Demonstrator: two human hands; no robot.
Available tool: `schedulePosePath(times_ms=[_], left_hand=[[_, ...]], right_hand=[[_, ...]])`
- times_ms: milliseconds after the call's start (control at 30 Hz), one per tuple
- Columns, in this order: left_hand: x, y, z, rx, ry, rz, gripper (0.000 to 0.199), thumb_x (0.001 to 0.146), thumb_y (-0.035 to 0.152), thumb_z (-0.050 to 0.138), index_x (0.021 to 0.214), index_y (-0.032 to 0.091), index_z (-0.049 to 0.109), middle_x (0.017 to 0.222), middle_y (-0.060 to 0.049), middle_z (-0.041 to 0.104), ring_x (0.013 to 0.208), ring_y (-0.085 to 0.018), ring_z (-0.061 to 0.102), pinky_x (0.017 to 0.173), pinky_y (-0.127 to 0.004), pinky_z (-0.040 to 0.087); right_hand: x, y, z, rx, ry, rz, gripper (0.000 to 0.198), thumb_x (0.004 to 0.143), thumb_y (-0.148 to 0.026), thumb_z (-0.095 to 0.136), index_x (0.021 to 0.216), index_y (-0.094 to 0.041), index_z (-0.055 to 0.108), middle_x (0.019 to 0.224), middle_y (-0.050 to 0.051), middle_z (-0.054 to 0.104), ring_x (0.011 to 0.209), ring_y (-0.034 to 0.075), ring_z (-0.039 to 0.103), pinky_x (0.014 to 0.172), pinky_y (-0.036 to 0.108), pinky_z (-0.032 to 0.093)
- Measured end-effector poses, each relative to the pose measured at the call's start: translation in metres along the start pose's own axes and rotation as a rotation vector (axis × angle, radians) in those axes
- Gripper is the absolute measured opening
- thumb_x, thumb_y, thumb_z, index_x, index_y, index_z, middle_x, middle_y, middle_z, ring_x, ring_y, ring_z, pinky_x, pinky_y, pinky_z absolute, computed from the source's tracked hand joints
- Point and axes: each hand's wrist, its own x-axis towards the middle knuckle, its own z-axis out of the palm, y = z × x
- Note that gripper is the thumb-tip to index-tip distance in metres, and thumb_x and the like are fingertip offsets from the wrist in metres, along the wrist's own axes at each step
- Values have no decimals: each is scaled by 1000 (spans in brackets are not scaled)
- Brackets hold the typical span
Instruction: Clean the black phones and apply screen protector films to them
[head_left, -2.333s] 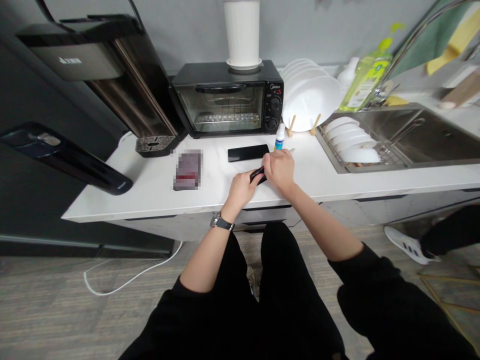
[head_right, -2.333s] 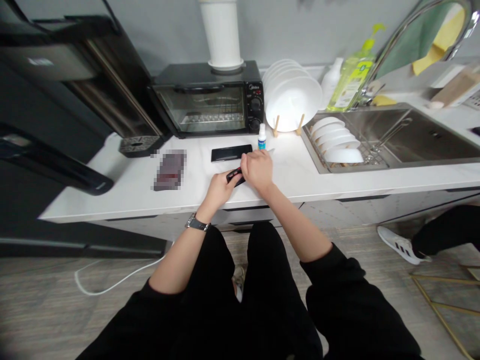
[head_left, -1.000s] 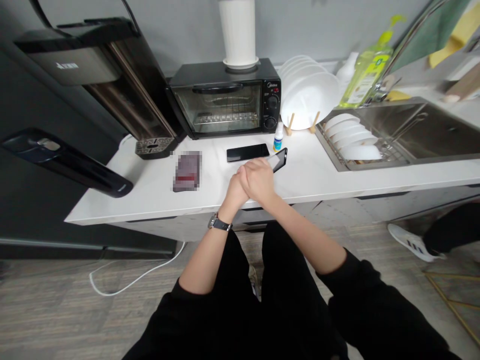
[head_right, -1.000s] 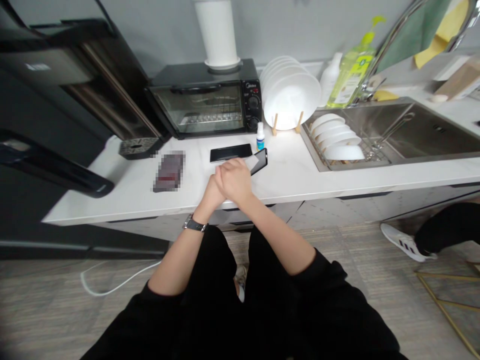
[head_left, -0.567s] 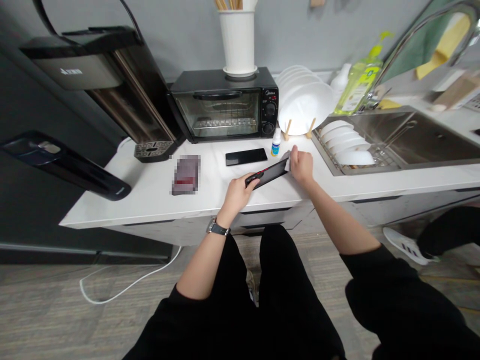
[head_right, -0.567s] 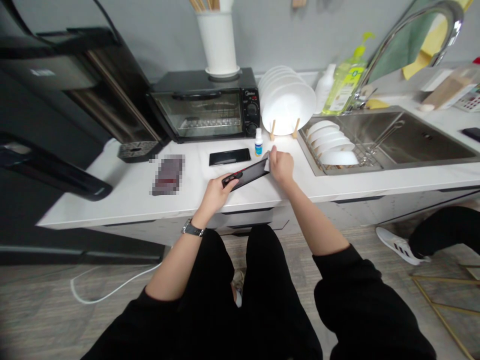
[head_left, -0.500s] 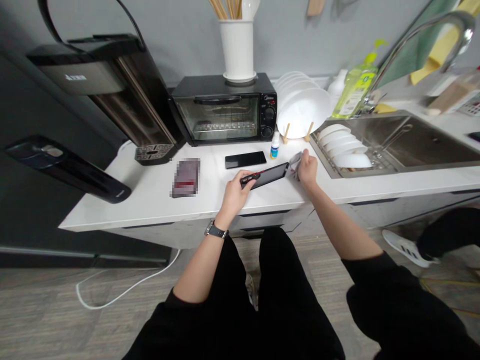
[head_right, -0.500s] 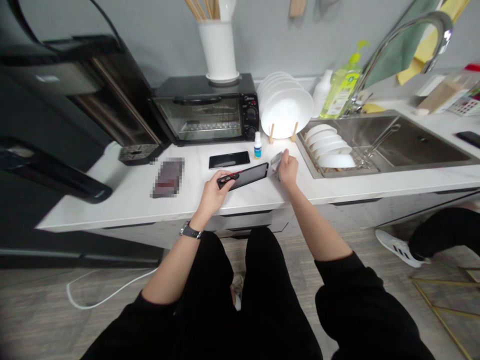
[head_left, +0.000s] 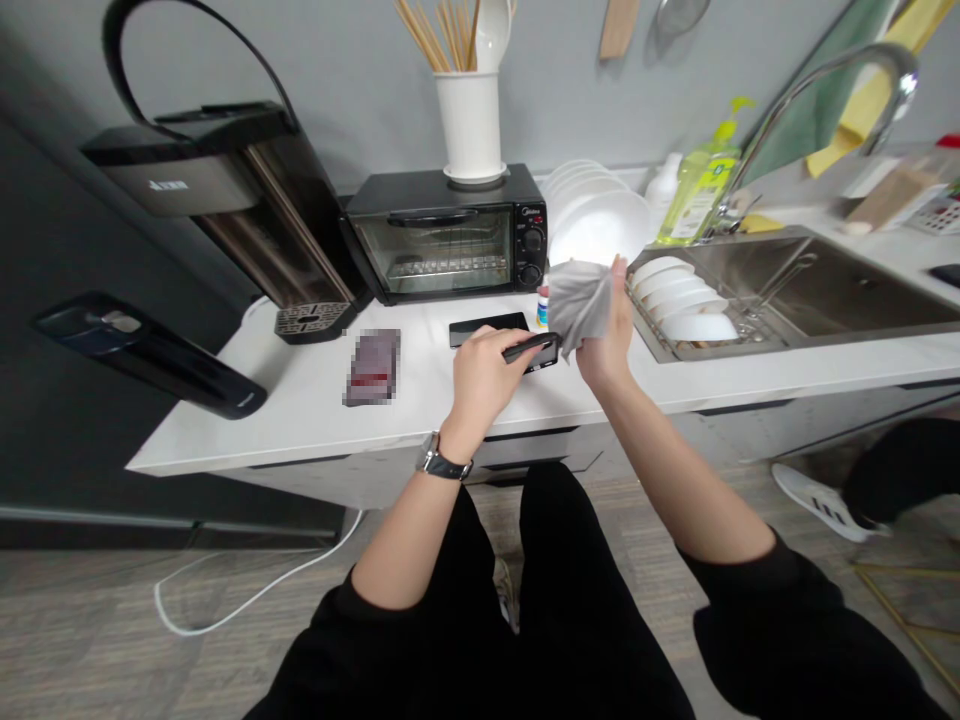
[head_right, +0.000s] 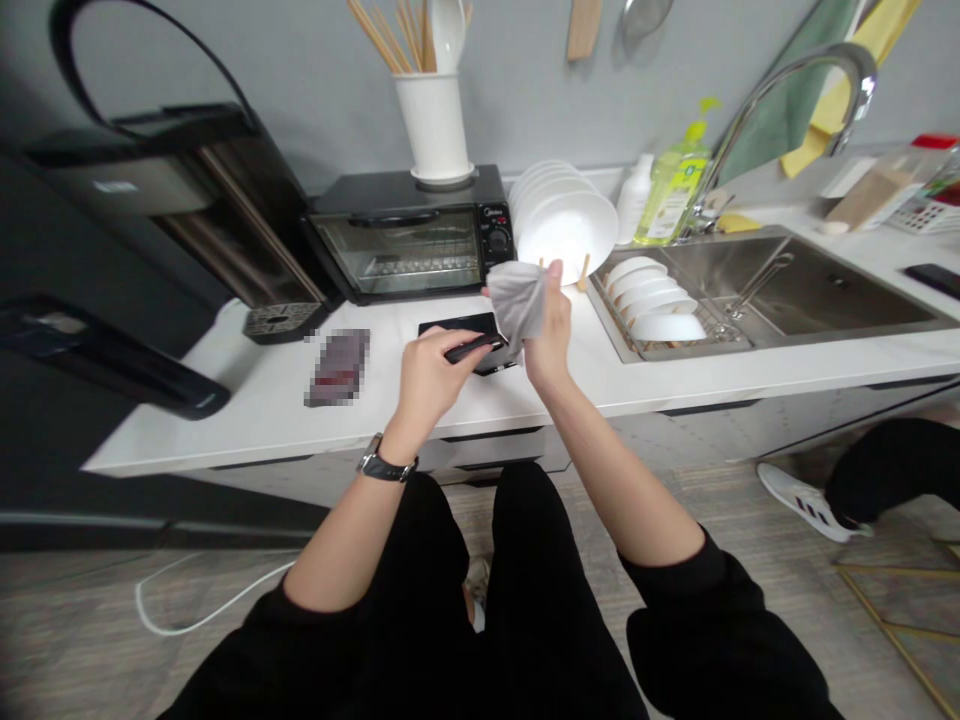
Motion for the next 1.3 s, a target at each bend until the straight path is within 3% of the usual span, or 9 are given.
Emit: schedulePosePath(times_ms=[100,267,500,667,800,967,1067,1167,1300], left_hand=[[5,1,6,168,-104,-27,8,91,14,72,88,18,79,90,-10,81,88,-26,74,76,-36,54],[-2,-7,9,240,-94,-114,13,93,8,60,97,19,67,80,-6,75,79,-25,73,71,-34,50],[-19,-6,18,-27,64,-102,46,84,-5,53,117,27,51,107,-1,71,91,-18,71,76,-31,53],[-32,-26,25,-160,-59,-25,60,78,-5,54,128,27,53,128,-5,62,103,-18,69,89,-35,61],[-44,-49,12,-174,-302,84,72,82,-3,55,147,29,51,150,-9,54,127,-22,66,112,-42,56],[-54,-58,-18,-32,-588,127,61,100,31,66,157,34,46,170,-7,43,162,-31,34,135,-63,18],[-63,-42,-7,86,-483,-42,59,105,47,59,159,29,45,175,-13,33,162,-33,33,133,-64,21],[-70,-22,24,219,-366,-134,77,99,62,62,161,20,43,170,-24,37,160,-44,33,128,-70,25],[-68,-19,38,262,-353,-20,66,92,55,75,148,23,60,157,-21,47,149,-44,47,124,-67,34]], right_hand=[[-15,-17,7,-484,-305,-202,77,104,-78,24,77,-21,69,69,5,62,74,23,67,78,39,56],[-29,-5,-7,-732,-659,-212,63,111,-61,21,141,-23,63,124,11,76,115,28,70,102,44,53],[-22,3,-26,-683,-845,-29,56,111,-58,30,131,-21,67,130,11,74,121,30,70,111,50,52],[-21,29,-27,-725,-979,-23,47,110,-45,34,111,-18,71,123,16,76,117,32,72,112,56,51],[-37,56,-31,-766,-839,-45,46,108,-40,33,121,-15,71,146,20,67,143,36,59,124,63,36],[-44,62,-52,-632,-385,3,56,109,-56,30,138,-20,62,133,17,76,120,32,73,105,49,55],[-35,63,-59,-528,-101,3,54,108,-63,33,133,-21,56,111,14,82,101,29,77,91,45,58],[-24,63,-58,-485,-13,-22,43,105,-62,44,116,-23,56,89,6,79,82,24,75,83,41,57],[-12,55,-61,-552,58,-242,32,98,-56,62,97,-24,65,106,7,77,104,24,71,94,41,56]])
